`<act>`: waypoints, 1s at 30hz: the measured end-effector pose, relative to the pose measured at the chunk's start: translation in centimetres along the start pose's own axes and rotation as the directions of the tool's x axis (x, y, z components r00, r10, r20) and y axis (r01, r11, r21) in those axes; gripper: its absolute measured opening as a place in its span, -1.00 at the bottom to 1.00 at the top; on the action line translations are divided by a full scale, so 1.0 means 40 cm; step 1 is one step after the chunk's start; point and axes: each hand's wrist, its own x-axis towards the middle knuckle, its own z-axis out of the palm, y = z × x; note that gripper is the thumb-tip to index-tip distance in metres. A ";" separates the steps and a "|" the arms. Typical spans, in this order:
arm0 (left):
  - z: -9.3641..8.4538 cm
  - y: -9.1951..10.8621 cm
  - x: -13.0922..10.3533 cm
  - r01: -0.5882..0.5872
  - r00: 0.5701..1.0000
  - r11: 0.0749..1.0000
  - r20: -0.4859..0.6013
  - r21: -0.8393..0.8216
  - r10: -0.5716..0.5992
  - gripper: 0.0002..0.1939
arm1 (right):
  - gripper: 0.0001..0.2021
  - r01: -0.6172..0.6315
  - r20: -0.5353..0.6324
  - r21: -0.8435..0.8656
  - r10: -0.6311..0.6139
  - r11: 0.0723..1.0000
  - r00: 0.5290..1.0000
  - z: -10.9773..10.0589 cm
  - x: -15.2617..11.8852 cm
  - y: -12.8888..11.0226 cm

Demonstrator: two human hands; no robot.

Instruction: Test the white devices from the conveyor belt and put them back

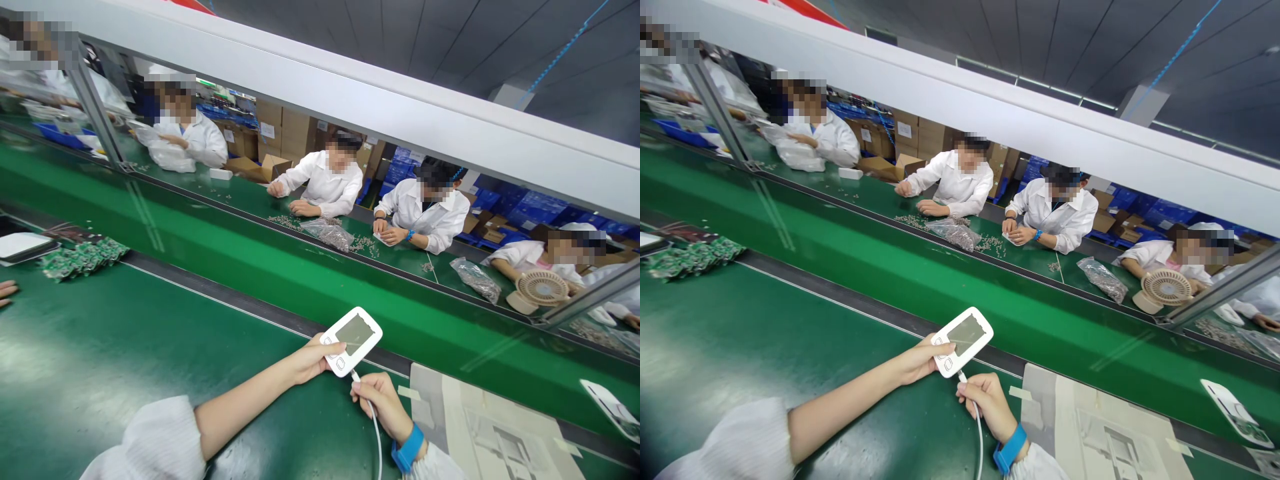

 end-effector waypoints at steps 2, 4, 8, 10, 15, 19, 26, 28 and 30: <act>0.002 0.002 -0.002 0.004 1.000 1.000 -0.005 0.017 -0.004 -0.48 | -0.67 -0.012 0.003 -0.005 0.012 1.000 1.000 -0.001 0.000 0.001; 0.004 0.005 -0.003 0.006 1.000 0.999 -0.011 0.042 -0.006 -0.48 | -0.67 -0.032 0.012 -0.015 0.032 0.999 0.999 -0.002 0.000 0.002; 0.006 0.007 -0.006 -0.001 1.000 0.998 -0.006 0.067 0.001 -0.47 | -0.67 -0.048 0.016 -0.013 0.048 0.999 0.999 -0.003 0.001 0.001; 0.006 0.006 -0.007 -0.006 1.000 0.998 -0.007 0.063 0.006 -0.47 | -0.67 -0.049 0.010 -0.003 0.049 0.999 0.999 -0.004 0.002 0.000; 0.007 0.005 -0.007 -0.002 1.000 0.995 0.001 0.104 0.002 -0.47 | -0.66 -0.068 0.002 0.018 0.068 0.998 0.998 -0.002 0.005 0.001; 0.011 0.006 -0.009 0.001 1.000 0.992 0.005 0.124 -0.002 -0.47 | -0.66 -0.079 0.009 0.000 0.079 0.997 0.997 -0.001 0.004 0.001; 0.022 0.019 -0.023 0.004 1.000 0.986 0.010 0.165 -0.006 -0.42 | -0.63 -0.086 0.016 -0.035 0.087 0.996 0.996 -0.003 0.002 0.006; 0.023 0.016 -0.023 0.003 1.000 0.990 0.004 0.143 -0.004 -0.41 | -0.63 -0.080 0.015 -0.041 0.081 0.996 0.997 -0.002 0.003 0.009; 0.025 0.007 -0.021 -0.009 1.000 0.995 -0.020 0.104 0.011 -0.42 | -0.64 -0.052 -0.001 -0.014 0.052 0.999 0.999 -0.001 0.004 0.012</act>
